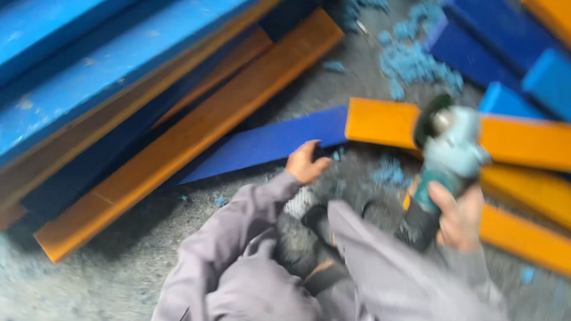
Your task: The person sits on the floor and uses an angle grinder to smooth the surface of orange and blue metal bars. They hold each bar with one hand and move the grinder along its length, then place the finished bars aside and pick up the next one.
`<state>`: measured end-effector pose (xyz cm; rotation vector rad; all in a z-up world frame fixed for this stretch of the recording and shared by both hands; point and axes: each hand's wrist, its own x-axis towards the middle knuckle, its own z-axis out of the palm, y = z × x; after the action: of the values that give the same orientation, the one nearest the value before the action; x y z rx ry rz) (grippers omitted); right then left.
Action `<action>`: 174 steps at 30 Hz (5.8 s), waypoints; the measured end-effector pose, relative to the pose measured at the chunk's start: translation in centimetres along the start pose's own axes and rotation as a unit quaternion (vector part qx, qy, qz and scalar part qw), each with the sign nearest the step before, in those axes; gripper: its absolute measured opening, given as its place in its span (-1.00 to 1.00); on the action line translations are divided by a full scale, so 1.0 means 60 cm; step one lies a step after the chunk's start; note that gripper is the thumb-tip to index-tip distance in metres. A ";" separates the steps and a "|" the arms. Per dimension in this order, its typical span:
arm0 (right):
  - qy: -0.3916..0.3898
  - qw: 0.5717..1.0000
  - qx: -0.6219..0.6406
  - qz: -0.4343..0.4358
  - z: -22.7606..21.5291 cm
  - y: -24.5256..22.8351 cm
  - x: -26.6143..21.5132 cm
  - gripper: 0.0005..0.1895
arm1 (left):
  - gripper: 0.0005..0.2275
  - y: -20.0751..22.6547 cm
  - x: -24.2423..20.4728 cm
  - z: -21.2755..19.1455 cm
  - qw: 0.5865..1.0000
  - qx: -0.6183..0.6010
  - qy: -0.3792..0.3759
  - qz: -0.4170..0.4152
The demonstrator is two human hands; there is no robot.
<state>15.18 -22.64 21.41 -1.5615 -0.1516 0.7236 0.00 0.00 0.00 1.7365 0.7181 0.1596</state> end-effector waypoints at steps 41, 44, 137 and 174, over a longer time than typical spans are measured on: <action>-0.194 0.965 -0.171 0.036 0.169 0.086 0.120 -0.09 | 0.17 -0.249 -0.201 -0.509 0.829 0.523 -0.003 -0.197; -0.178 0.971 -0.144 0.070 0.177 0.078 0.130 -0.12 | 0.19 -0.279 -0.351 -0.545 0.792 0.558 0.021 -0.247; -0.453 0.861 -0.180 0.146 0.210 0.123 0.202 -0.02 | -0.12 0.085 -0.193 -0.521 0.917 0.047 -0.294 -0.266; -0.248 0.934 -0.054 0.253 0.076 0.132 0.153 -0.27 | -0.29 -0.084 -0.103 -0.366 0.977 0.140 -0.121 -0.109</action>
<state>17.45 -15.29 10.97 -1.5058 -0.1630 1.5379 -17.05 15.56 3.60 1.8866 0.7700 -0.3133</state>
